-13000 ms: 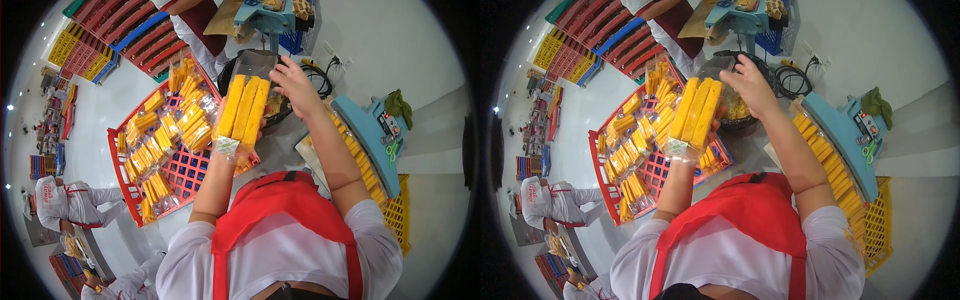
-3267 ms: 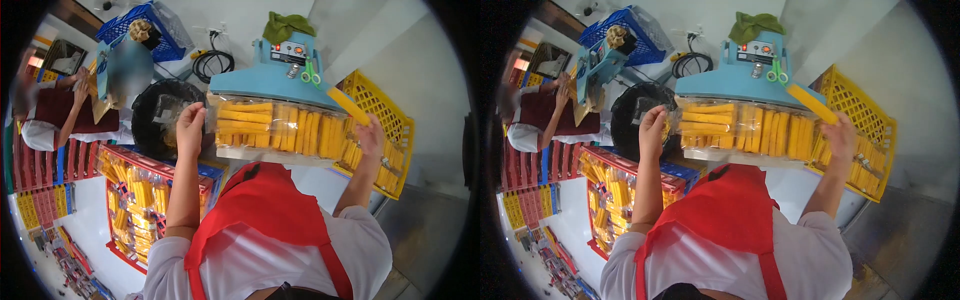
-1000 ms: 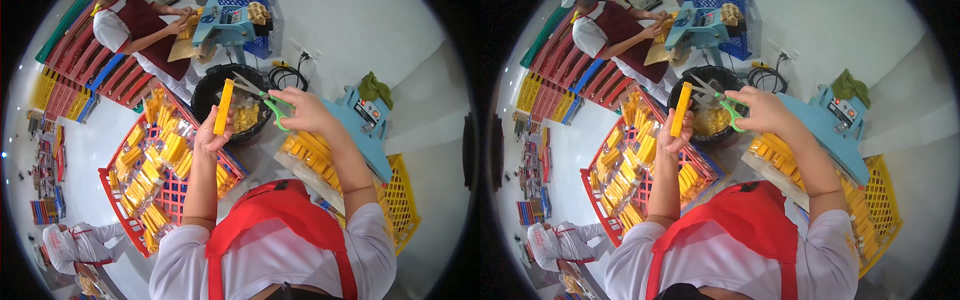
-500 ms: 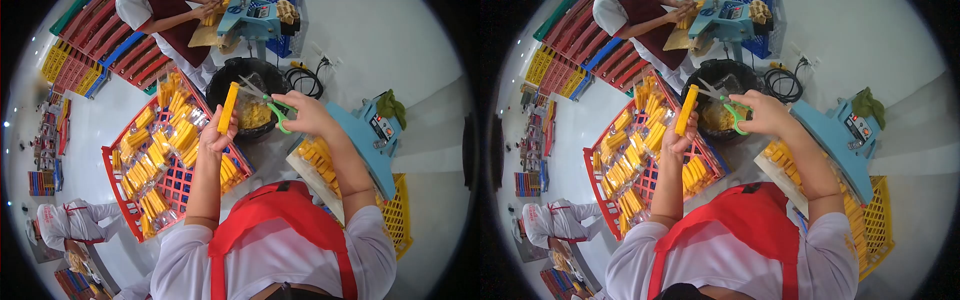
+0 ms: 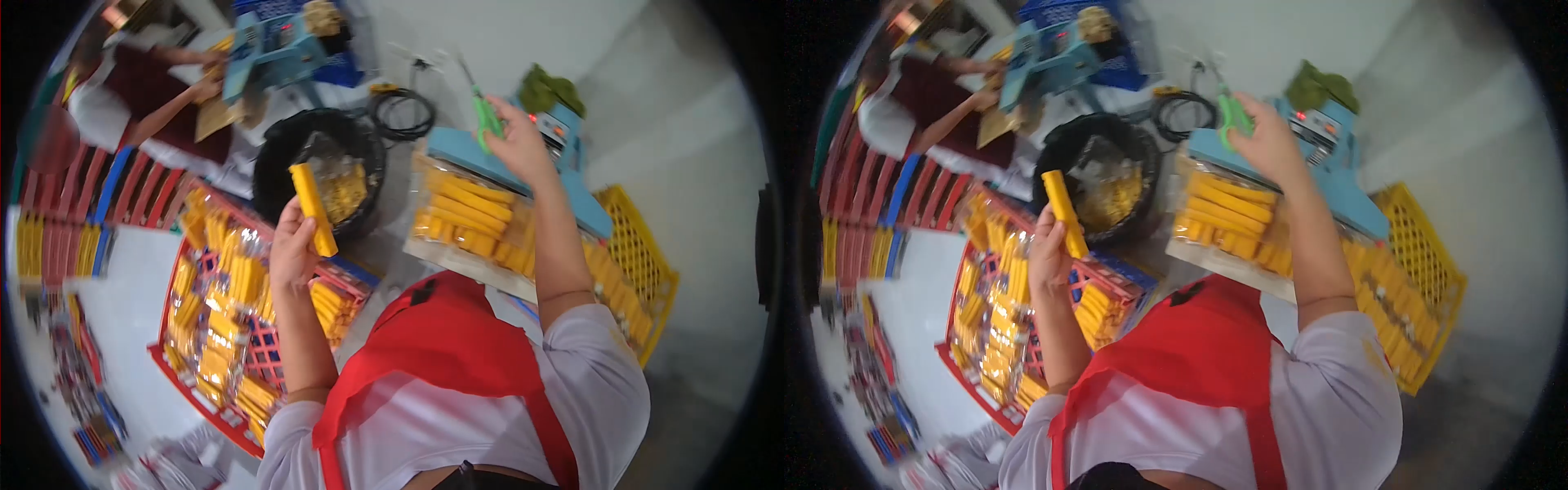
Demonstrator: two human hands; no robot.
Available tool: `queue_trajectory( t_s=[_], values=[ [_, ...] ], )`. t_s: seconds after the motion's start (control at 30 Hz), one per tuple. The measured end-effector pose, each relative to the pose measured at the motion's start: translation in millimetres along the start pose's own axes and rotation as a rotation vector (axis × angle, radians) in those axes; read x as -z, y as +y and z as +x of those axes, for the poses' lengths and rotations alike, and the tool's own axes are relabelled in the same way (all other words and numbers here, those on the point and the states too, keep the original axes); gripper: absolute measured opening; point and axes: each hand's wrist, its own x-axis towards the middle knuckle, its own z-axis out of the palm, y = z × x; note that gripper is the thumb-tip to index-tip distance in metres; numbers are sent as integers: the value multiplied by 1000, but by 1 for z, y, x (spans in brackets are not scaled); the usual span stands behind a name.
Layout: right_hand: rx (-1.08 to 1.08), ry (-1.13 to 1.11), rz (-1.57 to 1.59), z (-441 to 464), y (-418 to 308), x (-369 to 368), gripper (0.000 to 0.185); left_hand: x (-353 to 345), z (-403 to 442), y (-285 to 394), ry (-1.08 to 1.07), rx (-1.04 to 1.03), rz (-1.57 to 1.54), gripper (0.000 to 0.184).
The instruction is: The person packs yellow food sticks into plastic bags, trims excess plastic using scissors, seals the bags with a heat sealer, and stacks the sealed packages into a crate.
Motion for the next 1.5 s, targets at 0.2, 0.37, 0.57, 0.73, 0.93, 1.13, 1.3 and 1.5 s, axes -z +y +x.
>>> queue_trajectory(
  t_s=[0.2,0.37,0.57,0.73,0.93,1.13,1.3,1.5],
  values=[
    [-392,238,-382,-54,97,121,56,-59,26,-11,46,-604,1231,27],
    [-482,318,-320,-72,144,124,57,-77,40,-19,68,-713,1160,26],
    [-509,323,-259,-71,145,126,55,-86,43,-23,40,-698,1136,26],
    [-413,322,-508,-65,137,128,54,-96,38,-28,49,-668,1109,23],
    [-581,306,-362,-58,144,126,52,-102,32,-46,126,-246,392,24],
    [-517,273,-561,-33,163,117,47,-99,52,-52,118,-22,122,16],
    [-485,191,-630,-38,157,126,45,-99,53,-47,52,100,-166,13],
    [-299,114,507,-67,4,38,27,-134,54,-58,-162,55,-159,21]
  ],
)
